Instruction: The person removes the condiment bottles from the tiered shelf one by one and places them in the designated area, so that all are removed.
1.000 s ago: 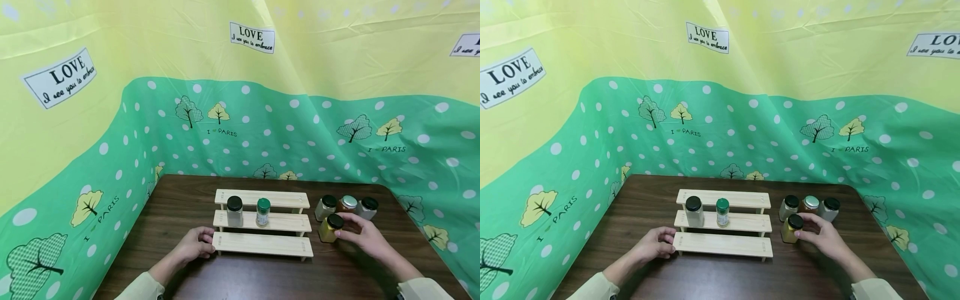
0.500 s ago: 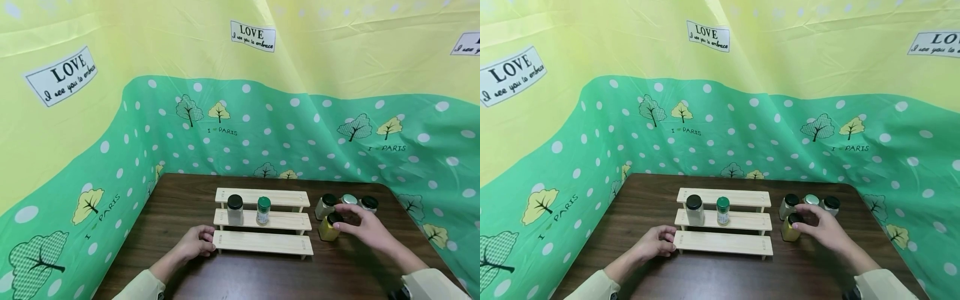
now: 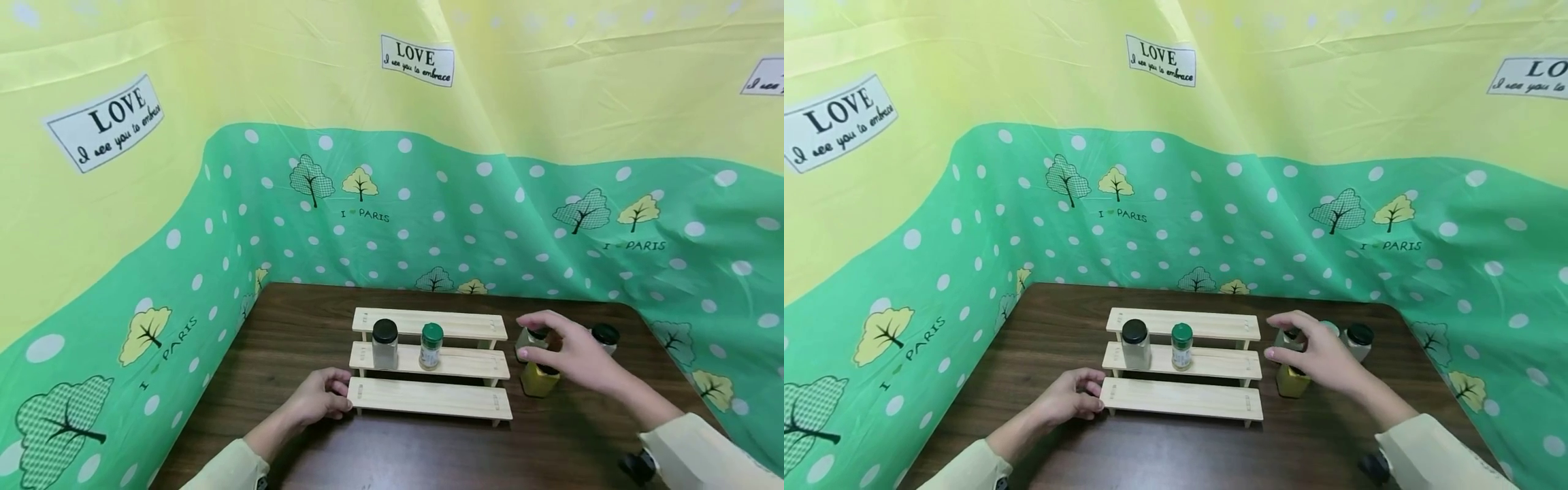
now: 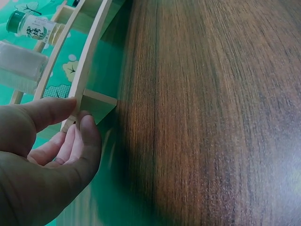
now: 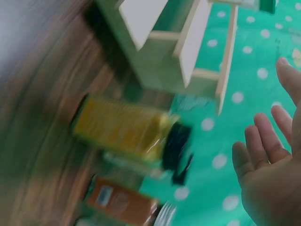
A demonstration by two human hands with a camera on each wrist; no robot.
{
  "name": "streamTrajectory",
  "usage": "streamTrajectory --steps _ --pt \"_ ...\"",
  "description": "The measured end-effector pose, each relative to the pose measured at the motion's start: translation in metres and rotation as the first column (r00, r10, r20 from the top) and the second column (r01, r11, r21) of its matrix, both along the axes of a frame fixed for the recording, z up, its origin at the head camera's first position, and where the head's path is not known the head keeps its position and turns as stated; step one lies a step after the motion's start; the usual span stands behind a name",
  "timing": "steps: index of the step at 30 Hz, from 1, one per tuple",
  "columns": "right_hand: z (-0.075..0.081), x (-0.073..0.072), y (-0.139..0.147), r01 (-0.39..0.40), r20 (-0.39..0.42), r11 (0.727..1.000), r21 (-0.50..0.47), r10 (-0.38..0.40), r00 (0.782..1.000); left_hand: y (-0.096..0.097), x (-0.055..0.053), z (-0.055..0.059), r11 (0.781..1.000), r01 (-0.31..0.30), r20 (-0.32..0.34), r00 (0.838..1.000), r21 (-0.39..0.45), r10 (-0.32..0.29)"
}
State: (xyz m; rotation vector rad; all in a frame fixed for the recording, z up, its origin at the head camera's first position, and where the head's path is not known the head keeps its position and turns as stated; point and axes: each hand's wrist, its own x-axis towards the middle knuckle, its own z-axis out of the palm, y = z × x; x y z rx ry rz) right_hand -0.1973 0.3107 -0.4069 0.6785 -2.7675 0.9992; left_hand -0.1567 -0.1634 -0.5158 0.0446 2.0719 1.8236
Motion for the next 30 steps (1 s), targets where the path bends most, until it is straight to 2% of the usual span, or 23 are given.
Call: streamTrajectory --steps 3,8,15,23,30 --pt "0.003 -0.003 -0.018 -0.052 0.024 0.998 -0.037 0.053 0.998 -0.001 0.000 -0.001 1.000 -0.004 0.000 1.000 -0.006 0.004" --pt "0.001 -0.007 -0.048 -0.119 0.111 0.986 -0.119 0.132 0.985 -0.001 -0.001 -0.003 1.000 -0.002 0.001 1.000 -0.011 0.002" --pt "-0.003 -0.013 -0.085 -0.180 0.142 0.972 -0.153 0.201 0.969 -0.001 -0.001 -0.002 1.000 -0.002 0.006 1.000 -0.004 0.002" --pt "-0.009 -0.014 -0.109 -0.185 0.248 0.959 -0.214 0.237 0.939 -0.001 -0.001 -0.001 1.000 0.002 0.009 1.000 -0.007 -0.001" --pt "-0.013 -0.014 -0.117 -0.181 0.265 0.950 -0.254 0.248 0.932 -0.001 -0.001 0.000 1.000 -0.003 0.013 1.000 -0.012 0.004"
